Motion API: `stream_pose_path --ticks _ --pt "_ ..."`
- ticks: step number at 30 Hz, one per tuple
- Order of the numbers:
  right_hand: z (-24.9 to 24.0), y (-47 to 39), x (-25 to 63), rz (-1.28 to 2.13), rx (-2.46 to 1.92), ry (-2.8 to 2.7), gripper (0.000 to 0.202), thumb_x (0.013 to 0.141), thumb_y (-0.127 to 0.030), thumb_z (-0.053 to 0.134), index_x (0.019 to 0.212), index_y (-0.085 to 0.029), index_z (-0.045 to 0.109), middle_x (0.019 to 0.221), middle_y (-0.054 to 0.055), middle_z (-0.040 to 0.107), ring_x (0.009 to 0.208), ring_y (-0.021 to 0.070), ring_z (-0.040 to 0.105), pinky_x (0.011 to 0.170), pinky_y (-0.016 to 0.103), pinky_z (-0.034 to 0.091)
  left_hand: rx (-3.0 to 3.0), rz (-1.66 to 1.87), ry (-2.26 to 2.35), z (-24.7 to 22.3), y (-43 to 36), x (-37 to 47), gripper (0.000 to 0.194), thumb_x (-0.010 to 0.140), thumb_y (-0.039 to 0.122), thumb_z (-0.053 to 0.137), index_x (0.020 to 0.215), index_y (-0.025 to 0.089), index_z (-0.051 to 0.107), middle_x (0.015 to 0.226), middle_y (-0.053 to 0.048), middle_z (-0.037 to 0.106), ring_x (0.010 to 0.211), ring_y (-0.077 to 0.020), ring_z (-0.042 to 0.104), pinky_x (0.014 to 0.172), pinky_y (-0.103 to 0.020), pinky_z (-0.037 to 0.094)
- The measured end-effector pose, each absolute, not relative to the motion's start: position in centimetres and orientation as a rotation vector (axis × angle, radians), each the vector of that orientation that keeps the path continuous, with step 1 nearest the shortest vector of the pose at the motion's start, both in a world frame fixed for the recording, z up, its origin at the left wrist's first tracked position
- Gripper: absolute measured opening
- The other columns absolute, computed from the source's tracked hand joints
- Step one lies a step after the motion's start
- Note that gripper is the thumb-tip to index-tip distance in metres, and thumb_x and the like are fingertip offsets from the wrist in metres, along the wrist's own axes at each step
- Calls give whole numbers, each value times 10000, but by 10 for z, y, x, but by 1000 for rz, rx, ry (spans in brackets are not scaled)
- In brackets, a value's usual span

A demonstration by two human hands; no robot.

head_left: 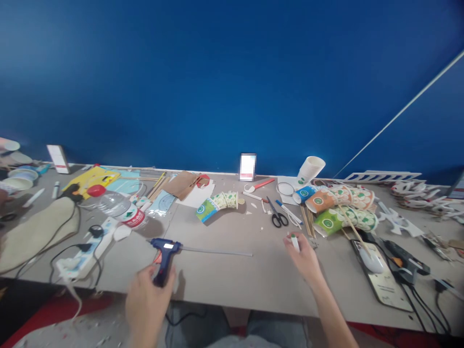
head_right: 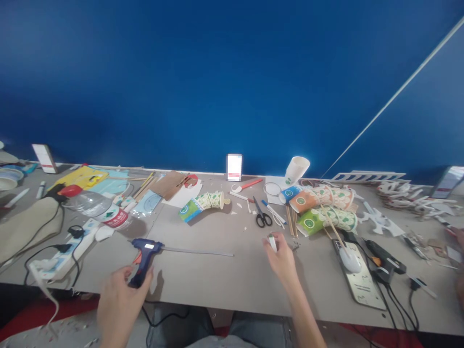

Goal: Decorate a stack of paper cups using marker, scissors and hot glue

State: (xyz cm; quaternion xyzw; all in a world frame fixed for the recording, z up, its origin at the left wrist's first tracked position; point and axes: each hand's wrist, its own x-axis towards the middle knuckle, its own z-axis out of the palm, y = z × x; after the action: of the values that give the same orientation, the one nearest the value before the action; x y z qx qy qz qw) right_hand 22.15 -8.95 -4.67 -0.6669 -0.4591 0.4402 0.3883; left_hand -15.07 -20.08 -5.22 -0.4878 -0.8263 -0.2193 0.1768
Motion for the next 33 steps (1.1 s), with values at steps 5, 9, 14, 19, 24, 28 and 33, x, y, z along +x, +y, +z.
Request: stream_pose_path --ticks 5,9,14,19,24,28,33 --pt "-62 -85 228 601 -1974 -1589 258 774 -395 534 970 -230 508 708 3 636 585 192 574 543 276 353 -1419 -473 -2366 -66 -210 -160 492 771 594 514 974 149 564 824 -100 613 779 -282 570 695 -358 423" --pt "-69 -85 227 460 -1929 -1857 163 827 -297 483 946 -234 574 882 48 675 752 205 626 611 278 388 -1407 -432 -2342 -68 -211 -159 397 816 518 486 915 153 608 793 -101 611 748 -271 555 698 -355 420" --pt "-73 -84 231 226 -1927 -1955 262 892 -347 449 1039 -234 633 976 75 664 920 245 592 711 318 426 -1478 -524 -2298 -67 -212 -164 329 840 466 479 821 171 621 753 -93 620 717 -253 558 695 -347 431" --pt "-79 -83 231 159 -1934 -1955 302 908 -349 421 1090 -226 628 961 80 641 904 248 580 727 337 438 -1445 -768 -2259 -67 -215 -159 299 822 468 538 840 179 614 832 -100 643 801 -250 587 768 -346 457" --pt "-78 -85 226 60 -1885 -1836 319 893 -372 414 1103 -206 589 931 93 626 919 271 552 738 362 441 -1362 -993 -2336 -52 -211 -145 293 809 476 563 833 189 616 815 -73 639 762 -222 588 726 -324 460" --pt "-76 -87 224 144 -1811 -1753 282 873 -361 424 1028 -209 605 898 87 626 859 249 566 701 338 440 -1283 -1140 -2405 -34 -204 -136 290 798 483 570 850 203 624 785 -41 627 661 -180 542 658 -298 442" --pt "-70 -91 218 326 -1697 -1707 251 862 -351 443 917 -195 632 829 73 644 706 201 566 682 313 445 -1273 -1290 -2413 -18 -194 -125 313 783 501 578 835 196 619 779 -27 620 629 -161 510 664 -296 438"
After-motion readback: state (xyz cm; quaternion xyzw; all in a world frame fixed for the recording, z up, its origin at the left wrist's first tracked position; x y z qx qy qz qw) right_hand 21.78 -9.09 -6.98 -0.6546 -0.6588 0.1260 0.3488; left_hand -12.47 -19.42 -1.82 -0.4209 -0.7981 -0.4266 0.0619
